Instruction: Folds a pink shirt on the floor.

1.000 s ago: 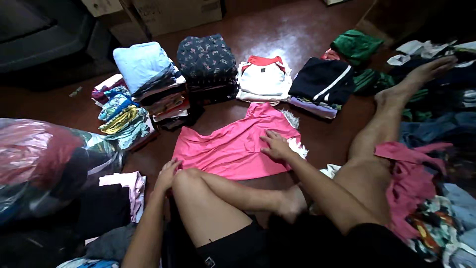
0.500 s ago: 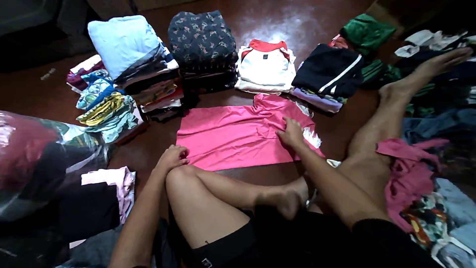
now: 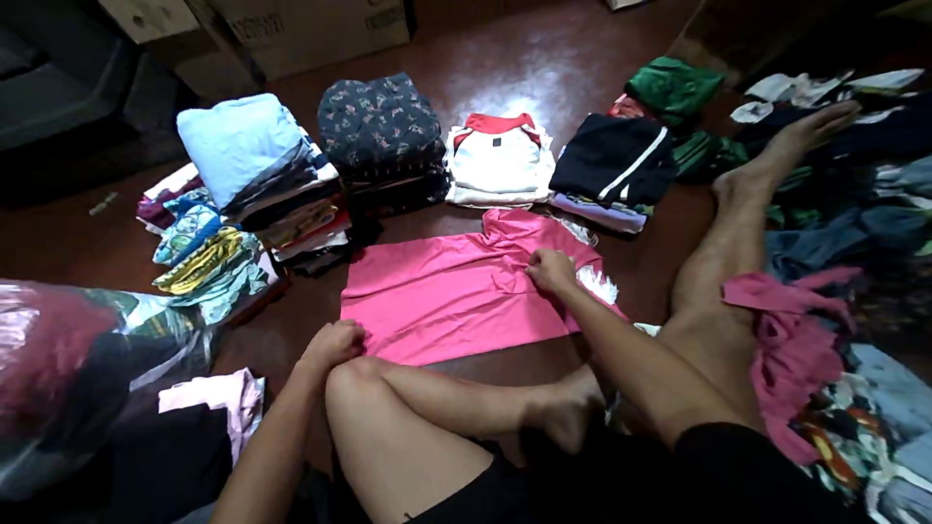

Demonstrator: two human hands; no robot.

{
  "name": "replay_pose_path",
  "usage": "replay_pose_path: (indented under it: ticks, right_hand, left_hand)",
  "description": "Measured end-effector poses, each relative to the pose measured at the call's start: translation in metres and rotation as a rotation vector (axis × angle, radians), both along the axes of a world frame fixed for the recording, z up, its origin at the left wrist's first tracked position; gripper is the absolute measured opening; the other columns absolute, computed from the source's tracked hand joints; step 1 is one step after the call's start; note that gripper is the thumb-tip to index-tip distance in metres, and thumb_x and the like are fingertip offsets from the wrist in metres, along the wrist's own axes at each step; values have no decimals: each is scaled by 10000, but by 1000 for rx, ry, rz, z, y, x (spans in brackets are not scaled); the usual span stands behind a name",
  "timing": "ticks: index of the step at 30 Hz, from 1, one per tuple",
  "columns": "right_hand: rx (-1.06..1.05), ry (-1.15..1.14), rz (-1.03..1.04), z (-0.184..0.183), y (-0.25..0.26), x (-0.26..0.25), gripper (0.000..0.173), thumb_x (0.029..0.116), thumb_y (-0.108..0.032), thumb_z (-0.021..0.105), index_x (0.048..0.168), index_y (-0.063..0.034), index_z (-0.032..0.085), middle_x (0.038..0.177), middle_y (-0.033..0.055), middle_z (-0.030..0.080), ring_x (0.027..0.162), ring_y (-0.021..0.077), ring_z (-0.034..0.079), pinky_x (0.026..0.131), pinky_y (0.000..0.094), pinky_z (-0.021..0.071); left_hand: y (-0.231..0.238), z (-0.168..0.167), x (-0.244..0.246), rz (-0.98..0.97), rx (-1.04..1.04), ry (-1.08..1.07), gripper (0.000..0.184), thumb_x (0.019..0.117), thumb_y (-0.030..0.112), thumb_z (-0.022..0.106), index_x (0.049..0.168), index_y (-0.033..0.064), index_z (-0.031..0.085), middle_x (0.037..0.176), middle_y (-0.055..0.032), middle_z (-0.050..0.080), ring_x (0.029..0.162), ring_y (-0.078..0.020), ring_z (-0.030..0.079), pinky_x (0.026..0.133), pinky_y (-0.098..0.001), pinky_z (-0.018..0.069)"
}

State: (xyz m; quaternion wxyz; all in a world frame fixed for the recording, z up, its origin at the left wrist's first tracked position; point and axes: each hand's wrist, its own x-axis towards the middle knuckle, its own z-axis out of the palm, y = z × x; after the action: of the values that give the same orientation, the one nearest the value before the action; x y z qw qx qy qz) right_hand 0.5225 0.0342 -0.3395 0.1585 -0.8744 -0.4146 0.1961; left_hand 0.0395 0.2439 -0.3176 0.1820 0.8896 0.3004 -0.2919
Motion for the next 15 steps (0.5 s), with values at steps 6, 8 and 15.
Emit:
replay_pose_path:
  ticks: [6,8,15]
  right_hand:
    - [200,125,83,9,-12,7,143,847,-150,771,928,-55,700,1061,189,666,1034,398,637,871,652,513]
    - [272,176,45,13,-16,9,129,847,-98,745,936,-38,673,946,189,681,896,382,667,764,633,532]
    - [132,470,152,16,-21,22,352,859,-131,800,1197,-76,716,1114,195,715,1008,358,688,900,619,539]
  left_hand:
    - [2,21,-1,241,-172,-129,277,942,304,676,1066,58,701,1021,-152,715,999,-328,686,921,-603,523]
    - [3,23,-2,308,-192,-182,264,929,267,684,1073,45,675,1001,-170,691,966,-331,673,885,-597,523]
    - [6,19,-12,273,-282,-99,293,976,305,679,1136,64,727,1073,-163,716,1034,-309,683,965,-584,514]
